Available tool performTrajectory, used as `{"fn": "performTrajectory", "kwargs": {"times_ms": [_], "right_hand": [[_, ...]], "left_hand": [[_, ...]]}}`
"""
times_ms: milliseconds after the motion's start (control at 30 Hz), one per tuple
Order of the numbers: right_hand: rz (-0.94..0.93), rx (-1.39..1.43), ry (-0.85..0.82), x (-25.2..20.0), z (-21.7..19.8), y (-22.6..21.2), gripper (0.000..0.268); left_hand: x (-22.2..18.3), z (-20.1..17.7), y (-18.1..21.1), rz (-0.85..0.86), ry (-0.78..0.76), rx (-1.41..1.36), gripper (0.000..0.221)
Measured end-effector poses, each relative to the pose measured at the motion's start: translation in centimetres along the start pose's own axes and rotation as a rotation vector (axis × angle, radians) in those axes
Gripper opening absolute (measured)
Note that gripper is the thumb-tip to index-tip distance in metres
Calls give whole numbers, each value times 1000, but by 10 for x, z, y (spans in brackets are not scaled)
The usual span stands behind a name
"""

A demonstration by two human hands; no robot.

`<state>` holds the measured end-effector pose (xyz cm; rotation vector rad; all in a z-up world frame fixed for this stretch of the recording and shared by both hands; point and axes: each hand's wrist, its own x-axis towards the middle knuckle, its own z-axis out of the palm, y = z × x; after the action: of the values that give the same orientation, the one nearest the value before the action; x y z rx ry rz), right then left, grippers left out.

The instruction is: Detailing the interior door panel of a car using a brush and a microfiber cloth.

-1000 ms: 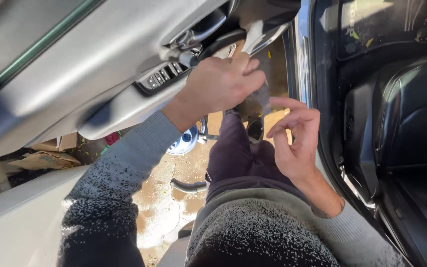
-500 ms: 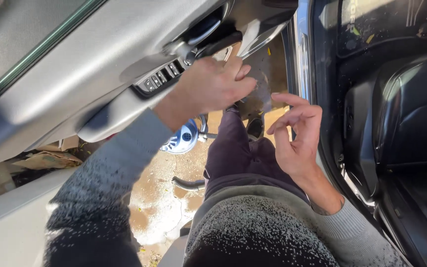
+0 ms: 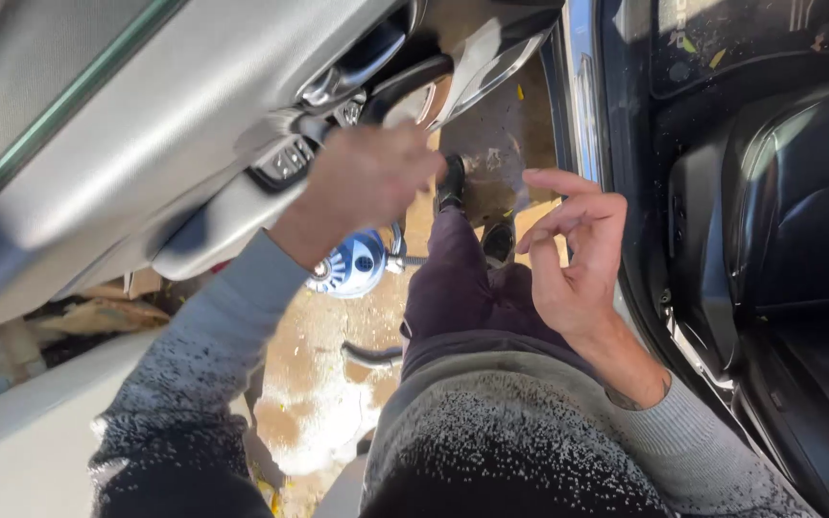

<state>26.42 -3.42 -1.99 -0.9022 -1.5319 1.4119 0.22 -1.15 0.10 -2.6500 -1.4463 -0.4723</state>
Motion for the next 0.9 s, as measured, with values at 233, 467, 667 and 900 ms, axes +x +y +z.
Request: {"fn": "performTrajectory", "kwargs": {"times_ms": [233, 467, 667, 900], "right_hand": [[3, 46, -12, 1, -1, -1, 32], [16, 52, 15, 0, -3, 3, 33], [-8, 56, 29, -3, -7, 2, 33], [-7, 36, 17, -2, -12, 2, 34]], "left_hand": [[-13, -14, -11, -14, -9, 25, 9], [-2, 1, -7, 140, 0, -4, 15], [-2, -12, -3, 7, -73, 39, 5], [-8, 2, -1, 27, -98, 62, 5]]}}
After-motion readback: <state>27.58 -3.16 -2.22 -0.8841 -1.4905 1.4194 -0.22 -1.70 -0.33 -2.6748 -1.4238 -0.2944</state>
